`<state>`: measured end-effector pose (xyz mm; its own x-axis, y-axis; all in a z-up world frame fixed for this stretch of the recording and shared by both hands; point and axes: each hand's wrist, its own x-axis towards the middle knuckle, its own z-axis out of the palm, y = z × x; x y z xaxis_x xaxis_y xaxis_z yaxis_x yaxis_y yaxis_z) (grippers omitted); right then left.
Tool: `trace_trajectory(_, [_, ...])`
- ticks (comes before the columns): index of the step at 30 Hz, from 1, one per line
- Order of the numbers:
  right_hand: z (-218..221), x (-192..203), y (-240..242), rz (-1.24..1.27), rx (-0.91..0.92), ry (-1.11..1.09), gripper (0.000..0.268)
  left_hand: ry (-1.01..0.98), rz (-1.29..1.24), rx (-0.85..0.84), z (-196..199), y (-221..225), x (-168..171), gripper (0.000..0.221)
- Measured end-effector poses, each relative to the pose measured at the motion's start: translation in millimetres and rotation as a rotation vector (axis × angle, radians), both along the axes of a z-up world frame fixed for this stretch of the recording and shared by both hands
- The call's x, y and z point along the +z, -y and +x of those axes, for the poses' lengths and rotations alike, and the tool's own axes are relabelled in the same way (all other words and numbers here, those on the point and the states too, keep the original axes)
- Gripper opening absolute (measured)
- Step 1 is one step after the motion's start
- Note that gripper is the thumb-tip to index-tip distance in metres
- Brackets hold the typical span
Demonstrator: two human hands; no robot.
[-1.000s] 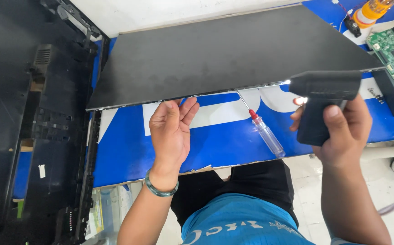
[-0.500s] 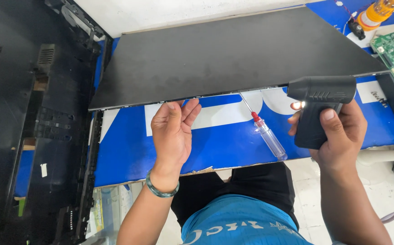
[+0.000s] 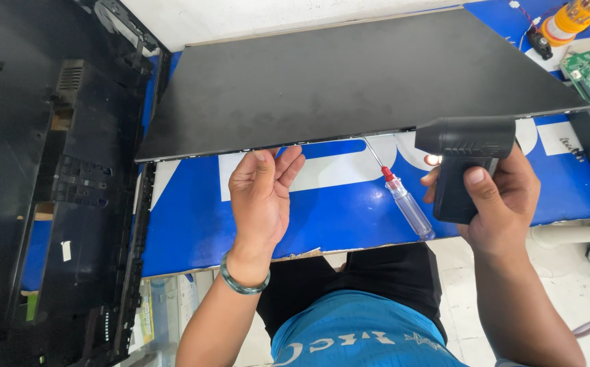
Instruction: Disassembling a computer monitor by removing screws, prying the frame, and using a heat gun to remove the panel.
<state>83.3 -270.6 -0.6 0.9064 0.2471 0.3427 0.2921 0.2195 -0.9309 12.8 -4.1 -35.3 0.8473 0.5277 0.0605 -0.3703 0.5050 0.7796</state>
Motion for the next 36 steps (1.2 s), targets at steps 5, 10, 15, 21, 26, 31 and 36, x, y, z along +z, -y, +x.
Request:
trace_trajectory(5, [0, 2, -7, -0.014, 0.025, 0.024, 0.053, 0.0, -0.004, 0.006, 0, 0, -1, 0.026])
trace_trajectory(10, [2, -2, -11, -0.032, 0.098, 0.05, 0.044, -0.003, -0.002, 0.003, 0, 0, 2, 0.024])
trace_trajectory(15, [10, -14, 15, 0.06, -0.028, 0.049, 0.047, 0.012, 0.005, -0.015, 0, -1, 0, 0.027])
trace_trajectory(21, [11, -20, 50, 0.008, -0.17, 0.047, 0.046, 0.013, 0.003, -0.007, 1, 1, -4, 0.027])
trace_trajectory(26, [11, -26, 62, 0.037, -0.151, 0.033, 0.047, -0.013, 0.009, 0.012, 0, 2, -2, 0.028])
trace_trajectory(31, [14, -29, 68, 0.05, -0.156, 0.051, 0.047, -0.038, 0.005, 0.032, 0, 1, -2, 0.025])
trace_trajectory(36, [13, -27, 72, 0.071, -0.148, 0.044, 0.049, -0.066, 0.01, 0.048, 0, 1, -3, 0.025])
